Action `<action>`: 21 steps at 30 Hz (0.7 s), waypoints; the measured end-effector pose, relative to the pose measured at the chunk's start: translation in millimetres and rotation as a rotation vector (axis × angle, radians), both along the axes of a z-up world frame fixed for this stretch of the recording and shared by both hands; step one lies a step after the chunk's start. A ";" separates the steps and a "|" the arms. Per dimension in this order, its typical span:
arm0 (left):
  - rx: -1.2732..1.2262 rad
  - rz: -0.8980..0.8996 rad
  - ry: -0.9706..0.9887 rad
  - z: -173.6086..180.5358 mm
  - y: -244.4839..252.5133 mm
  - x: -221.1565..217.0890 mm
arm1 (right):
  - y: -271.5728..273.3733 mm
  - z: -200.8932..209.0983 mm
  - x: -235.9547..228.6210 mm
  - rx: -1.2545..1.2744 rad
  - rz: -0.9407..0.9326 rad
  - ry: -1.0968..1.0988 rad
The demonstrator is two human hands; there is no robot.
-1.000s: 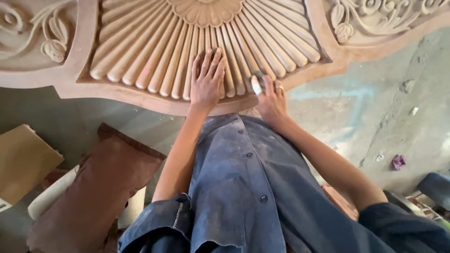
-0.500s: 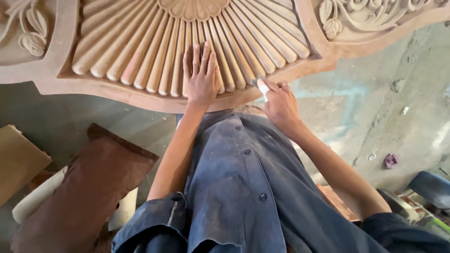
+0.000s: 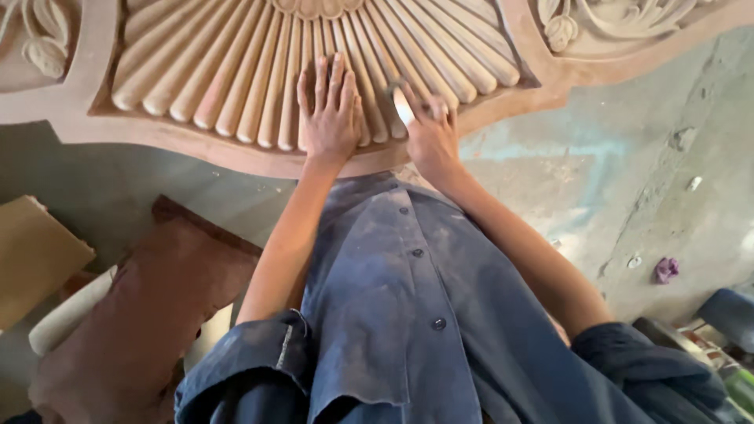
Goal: The person sands a carved wooden panel with a sanding block, focusing on the fan-shaped relief and surrounding lattice. They repeatedly rub the surface with the block, occasionally pausing to adjust grip or position.
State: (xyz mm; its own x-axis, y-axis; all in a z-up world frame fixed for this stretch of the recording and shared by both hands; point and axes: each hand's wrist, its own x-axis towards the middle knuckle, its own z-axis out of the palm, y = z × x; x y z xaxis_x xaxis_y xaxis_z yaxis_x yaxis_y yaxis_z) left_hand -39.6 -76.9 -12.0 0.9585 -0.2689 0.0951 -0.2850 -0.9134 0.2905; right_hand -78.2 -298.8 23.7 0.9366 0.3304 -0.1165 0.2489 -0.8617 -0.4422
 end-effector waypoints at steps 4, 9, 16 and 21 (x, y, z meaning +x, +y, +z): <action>-0.031 0.022 -0.006 5.4 -3.1 12.7 | -12.4 10.1 0.0 -0.264 0.039 0.020; -0.031 0.012 0.056 7.1 -2.0 8.2 | 15.6 5.3 17.8 -0.158 -0.039 -0.061; -0.059 0.082 0.037 7.8 -14.1 4.8 | -26.3 50.6 -15.0 -0.135 -0.007 0.202; -0.084 0.089 0.055 6.9 -16.6 1.6 | -40.4 45.1 -34.3 0.036 -0.069 0.121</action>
State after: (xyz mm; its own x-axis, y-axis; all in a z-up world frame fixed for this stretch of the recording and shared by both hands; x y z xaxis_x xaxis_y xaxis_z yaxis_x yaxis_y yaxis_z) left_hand -38.0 -93.5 -5.1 0.9826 -0.1759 0.0602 -0.1856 -0.9063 0.3798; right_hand -112.5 -339.3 68.8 0.9372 0.2714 -0.2193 0.1323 -0.8579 -0.4965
